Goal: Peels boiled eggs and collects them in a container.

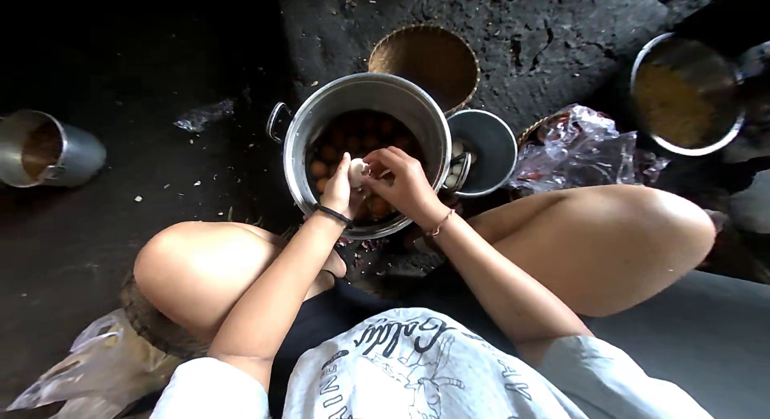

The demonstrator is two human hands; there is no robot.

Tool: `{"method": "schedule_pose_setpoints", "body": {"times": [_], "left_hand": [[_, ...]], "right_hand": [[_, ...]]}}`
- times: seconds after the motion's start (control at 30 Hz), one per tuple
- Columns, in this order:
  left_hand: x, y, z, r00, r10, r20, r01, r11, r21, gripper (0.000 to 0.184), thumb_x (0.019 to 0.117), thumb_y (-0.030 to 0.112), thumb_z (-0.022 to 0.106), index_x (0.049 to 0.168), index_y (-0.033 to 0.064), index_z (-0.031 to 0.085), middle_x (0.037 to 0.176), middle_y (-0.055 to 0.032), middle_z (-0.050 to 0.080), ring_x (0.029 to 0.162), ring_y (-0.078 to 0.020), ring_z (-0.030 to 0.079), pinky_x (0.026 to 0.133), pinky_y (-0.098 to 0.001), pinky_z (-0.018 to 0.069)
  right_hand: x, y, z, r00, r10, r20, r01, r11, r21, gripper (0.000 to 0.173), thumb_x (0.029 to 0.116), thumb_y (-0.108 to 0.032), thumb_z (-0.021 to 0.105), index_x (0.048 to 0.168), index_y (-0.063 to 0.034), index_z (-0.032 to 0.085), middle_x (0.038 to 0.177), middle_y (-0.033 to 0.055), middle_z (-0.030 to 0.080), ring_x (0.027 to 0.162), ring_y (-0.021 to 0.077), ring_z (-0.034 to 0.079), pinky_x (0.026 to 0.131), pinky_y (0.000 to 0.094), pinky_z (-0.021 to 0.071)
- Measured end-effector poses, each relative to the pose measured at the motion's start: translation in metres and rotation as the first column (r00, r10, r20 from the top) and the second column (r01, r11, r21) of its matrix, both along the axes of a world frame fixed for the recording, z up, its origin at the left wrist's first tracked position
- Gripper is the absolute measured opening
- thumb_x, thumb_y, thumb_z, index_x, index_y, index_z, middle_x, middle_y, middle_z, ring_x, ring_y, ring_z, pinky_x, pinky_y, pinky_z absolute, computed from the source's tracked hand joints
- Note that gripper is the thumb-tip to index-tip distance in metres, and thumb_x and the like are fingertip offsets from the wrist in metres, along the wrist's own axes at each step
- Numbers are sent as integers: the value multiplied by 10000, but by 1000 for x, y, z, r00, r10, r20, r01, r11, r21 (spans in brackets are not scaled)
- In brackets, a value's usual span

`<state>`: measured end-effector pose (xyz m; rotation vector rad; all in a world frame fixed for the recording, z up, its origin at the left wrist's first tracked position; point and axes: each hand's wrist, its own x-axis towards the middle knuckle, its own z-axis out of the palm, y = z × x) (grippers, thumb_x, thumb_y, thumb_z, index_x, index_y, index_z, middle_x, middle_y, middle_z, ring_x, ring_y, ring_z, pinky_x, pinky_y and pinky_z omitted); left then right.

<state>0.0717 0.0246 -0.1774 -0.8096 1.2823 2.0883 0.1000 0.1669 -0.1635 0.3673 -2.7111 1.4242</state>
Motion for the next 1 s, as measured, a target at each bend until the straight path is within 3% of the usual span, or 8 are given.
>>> {"method": "schedule_pose_setpoints", "body": {"times": [0.13, 0.33, 0.4, 0.53, 0.67, 0.83, 0.93, 1.0], "left_hand": [[1, -1, -1, 998, -28, -47, 30, 999, 38, 456, 1096, 489, 339, 1110, 109, 591, 907, -31, 635, 783, -118, 621, 723, -283, 537], [0, 0, 7, 998, -37, -45, 37, 999, 1, 517, 1089, 525, 324, 1227, 87, 561, 941, -60, 611, 737, -128, 604, 665, -256, 536], [-1, 0, 8, 998, -45, -42, 46, 999, 14, 552, 1085, 553, 294, 1205, 87, 565, 894, -51, 611, 699, -120, 601, 636, -244, 533], [-1, -1, 8, 999, -38, 30, 38, 999, 11, 526, 1082, 550, 317, 1149, 101, 584, 896, -53, 644, 730, -132, 633, 660, -268, 552], [-4, -2, 6, 996, -87, -23, 86, 995, -42, 585, 1071, 591, 287, 1122, 102, 604, 838, -37, 624, 683, -119, 602, 625, -257, 526], [-28, -20, 6, 892, -259, -371, 141, 939, -314, 553, 1120, 447, 261, 1255, 76, 648, 1037, -34, 699, 791, -85, 618, 678, -233, 500], [-36, -24, 10, 921, -233, -311, 126, 936, -329, 481, 1127, 400, 291, 1301, 77, 602, 1086, -44, 696, 857, -97, 637, 721, -257, 514], [-33, -25, 8, 925, -261, -277, 160, 927, -340, 487, 1131, 367, 301, 1369, 33, 562, 1244, -124, 639, 1049, -180, 619, 863, -345, 513]], "right_hand": [[0, -8, -13, 992, -8, -125, 6, 1000, -21, 144, 981, -118, 670, 1044, -9, 740, 1024, 148, 683, 904, 190, 688, 827, 306, 592], [-7, 8, -7, 988, -154, 23, 147, 972, 184, 137, 945, 14, 604, 1038, 23, 706, 1128, 210, 659, 997, 302, 683, 878, 421, 583], [-8, 11, -7, 986, -163, 29, 158, 980, 121, 165, 923, 23, 603, 1043, 22, 717, 1197, 211, 632, 1045, 273, 667, 884, 372, 583], [-8, 5, -2, 996, -79, 37, 83, 990, -118, 241, 973, -199, 701, 1096, 8, 685, 1035, 135, 682, 916, 147, 693, 813, 280, 597], [-9, 9, -8, 997, -68, 43, 69, 998, -10, 185, 1013, -58, 565, 1122, 12, 696, 1049, 151, 715, 972, 212, 704, 908, 359, 575], [-12, 21, 17, 993, -67, 102, 50, 986, 160, 256, 959, 97, 480, 1067, 52, 708, 1244, 190, 684, 1179, 280, 661, 1035, 407, 525], [-14, 20, 18, 994, -104, -32, 108, 979, 175, 184, 1014, -21, 544, 1148, 20, 664, 1090, 153, 722, 1000, 237, 725, 913, 386, 594], [-17, 19, 9, 990, -33, 135, -8, 955, 295, 173, 995, -89, 610, 1069, 21, 720, 1222, 219, 688, 1170, 359, 660, 1038, 513, 510]]}}
